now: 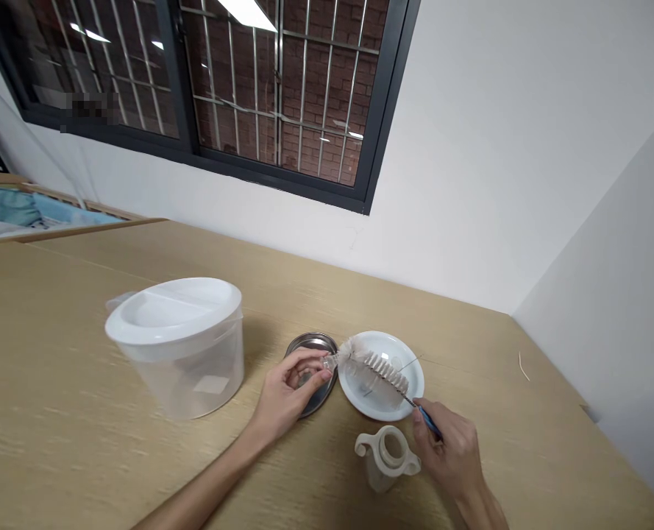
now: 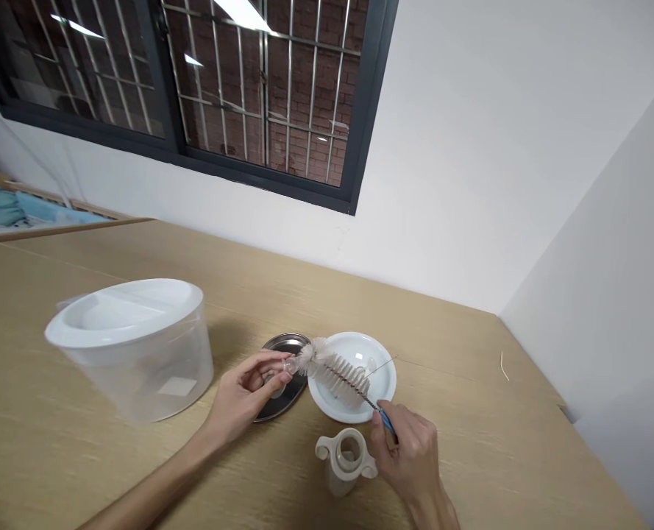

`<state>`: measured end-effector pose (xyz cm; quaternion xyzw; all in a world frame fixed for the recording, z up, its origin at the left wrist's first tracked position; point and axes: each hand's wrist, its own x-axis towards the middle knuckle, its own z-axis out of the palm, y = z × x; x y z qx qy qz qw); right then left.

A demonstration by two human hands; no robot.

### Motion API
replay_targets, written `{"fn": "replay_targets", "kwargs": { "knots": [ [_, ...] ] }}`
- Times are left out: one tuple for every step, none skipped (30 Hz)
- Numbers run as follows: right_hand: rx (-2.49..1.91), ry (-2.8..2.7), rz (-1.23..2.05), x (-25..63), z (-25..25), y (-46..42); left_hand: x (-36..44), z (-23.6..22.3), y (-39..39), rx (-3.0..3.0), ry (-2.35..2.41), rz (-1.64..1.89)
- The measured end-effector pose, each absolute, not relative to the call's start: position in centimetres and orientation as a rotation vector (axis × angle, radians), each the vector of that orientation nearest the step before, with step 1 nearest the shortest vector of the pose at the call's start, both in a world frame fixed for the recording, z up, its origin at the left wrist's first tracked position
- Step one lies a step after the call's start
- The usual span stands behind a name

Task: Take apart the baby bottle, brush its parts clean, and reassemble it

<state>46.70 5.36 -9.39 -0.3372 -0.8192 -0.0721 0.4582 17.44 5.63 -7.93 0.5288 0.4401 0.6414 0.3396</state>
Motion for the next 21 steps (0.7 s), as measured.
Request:
{"fn": "replay_targets", "kwargs": {
  "knots": [
    [-0.834,-2.021,-0.177,46.7,-9.4,5.33,17.41,-8.0,5.65,1.381,1.145,1.669],
    [-0.838,-2.025,-0.176,46.7,-9.42,5.32,17.37,-8.07,5.69,1.386,1.146,1.667],
    [-0.84,-2.027,-0.176,46.7,-9.44,5.31,17.33,-8.16,5.73,1.39,1.145,1.667],
    [-0.841,-2.027,-0.177,46.69,-9.48,5.31,17.29,-8.25,5.78,1.394,1.145,1.668],
    [-0.84,-2.026,-0.178,46.68,-9.52,5.31,17.25,-8.34,5.82,1.398,1.143,1.671],
    [-0.839,-2.024,-0.18,46.66,-9.57,5.32,17.21,-8.42,5.86,1.402,1.142,1.674],
    [-0.838,-2.022,-0.18,46.64,-9.6,5.33,17.18,-8.48,5.89,1.405,1.14,1.675],
    [-0.838,-2.021,-0.179,46.62,-9.63,5.34,17.15,-8.52,5.91,1.408,1.138,1.678],
    [-0.84,-2.022,-0.174,46.58,-9.66,5.35,17.14,-8.54,5.91,1.409,1.135,1.682],
    [-0.843,-2.026,-0.168,46.54,-9.68,5.34,17.13,-8.55,5.91,1.409,1.133,1.687],
    [-0.847,-2.029,-0.16,46.5,-9.69,5.34,17.14,-8.54,5.91,1.408,1.132,1.693],
    [-0.851,-2.033,-0.151,46.45,-9.71,5.33,17.15,-8.5,5.89,1.405,1.133,1.699],
    [-0.854,-2.038,-0.141,46.39,-9.74,5.31,17.16,-8.45,5.88,1.4,1.136,1.706],
    [-0.857,-2.042,-0.129,46.33,-9.78,5.29,17.17,-8.38,5.86,1.393,1.142,1.71],
    [-0.86,-2.044,-0.118,46.26,-9.84,5.27,17.19,-8.3,5.85,1.386,1.147,1.712],
    [-0.867,-2.047,-0.108,46.2,-9.91,5.26,17.2,-8.2,5.82,1.38,1.15,1.715],
    [-0.877,-2.049,-0.099,46.14,-9.99,5.24,17.2,-8.1,5.8,1.375,1.152,1.715],
    [-0.892,-2.054,-0.09,46.08,-10.08,5.23,17.19,-8.02,5.78,1.374,1.151,1.715],
    [-0.908,-2.058,-0.082,46.03,-10.17,5.23,17.18,-7.95,5.76,1.376,1.149,1.716],
    [-0.922,-2.062,-0.074,46.0,-10.25,5.23,17.17,-7.91,5.75,1.38,1.147,1.72],
    [-0.933,-2.066,-0.065,45.97,-10.32,5.23,17.14,-7.9,5.73,1.385,1.145,1.725]
  ]
}}
